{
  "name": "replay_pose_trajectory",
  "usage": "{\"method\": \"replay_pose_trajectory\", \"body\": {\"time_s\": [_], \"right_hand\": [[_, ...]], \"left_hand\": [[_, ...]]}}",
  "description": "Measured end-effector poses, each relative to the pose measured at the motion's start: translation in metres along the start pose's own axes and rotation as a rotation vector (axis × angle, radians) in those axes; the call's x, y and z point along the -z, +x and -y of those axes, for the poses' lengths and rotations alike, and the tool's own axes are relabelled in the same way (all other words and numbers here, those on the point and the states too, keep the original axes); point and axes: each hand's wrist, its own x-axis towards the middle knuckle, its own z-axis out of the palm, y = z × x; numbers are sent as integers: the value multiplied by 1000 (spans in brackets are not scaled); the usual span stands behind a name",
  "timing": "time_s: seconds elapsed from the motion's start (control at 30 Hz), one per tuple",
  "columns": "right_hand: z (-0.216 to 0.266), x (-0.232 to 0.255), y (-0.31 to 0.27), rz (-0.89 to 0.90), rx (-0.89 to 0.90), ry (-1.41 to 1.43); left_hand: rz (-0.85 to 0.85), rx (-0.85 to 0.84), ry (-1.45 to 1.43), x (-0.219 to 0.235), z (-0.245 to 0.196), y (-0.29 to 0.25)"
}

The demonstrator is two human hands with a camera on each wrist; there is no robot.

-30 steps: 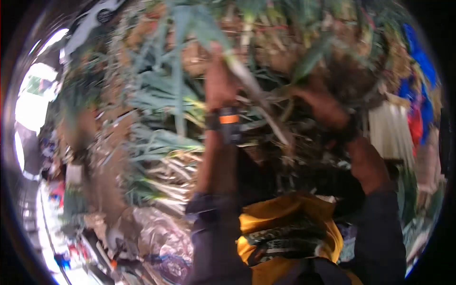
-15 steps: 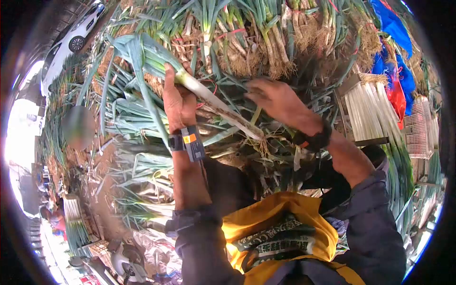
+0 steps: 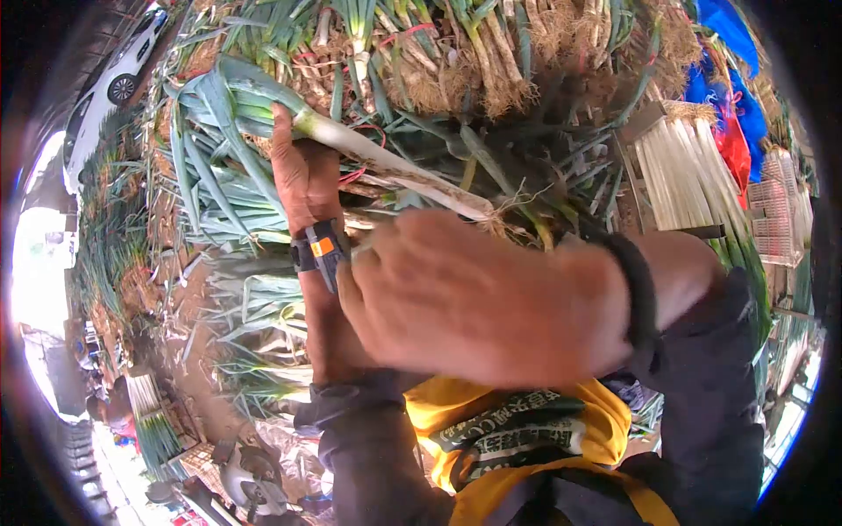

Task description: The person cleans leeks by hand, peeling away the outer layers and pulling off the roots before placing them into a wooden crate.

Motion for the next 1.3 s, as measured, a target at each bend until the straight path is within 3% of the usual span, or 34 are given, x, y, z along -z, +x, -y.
{"method": "replay_pose_trajectory", "body": {"time_s": [0.07,0.2,0.3,0.33,0.6,0.9,0.97,1.0,1.03,1.07,1.1,1.13,1.3], "right_hand": [[16,35,-2,140,78,-120],[43,53,-8,77,302,-16],[40,61,-11,45,374,94],[40,59,-11,33,372,111],[36,33,-12,-95,379,238],[-3,-30,15,-316,351,478],[-30,-58,29,-402,268,617],[-48,-76,33,-405,175,631],[-67,-94,39,-346,10,512],[-86,-112,42,-223,-167,168],[-94,-118,44,-198,-356,272],[-101,-126,42,-453,-295,364],[-113,-172,42,-479,-439,352]], "left_hand": [[-15,-38,42,-4,2,-8],[84,-65,-18,-9,3,-8],[137,-112,-12,-12,6,-11],[125,-24,19,-11,2,-10],[252,7,110,-13,1,-15],[129,-40,350,-17,5,-16],[115,-59,296,2,6,-4],[273,56,602,43,-1,14],[190,122,435,20,0,0],[98,173,263,-3,2,-15],[167,75,204,-6,12,-9],[162,71,163,-20,16,-19],[198,208,229,-42,22,-34]]}}
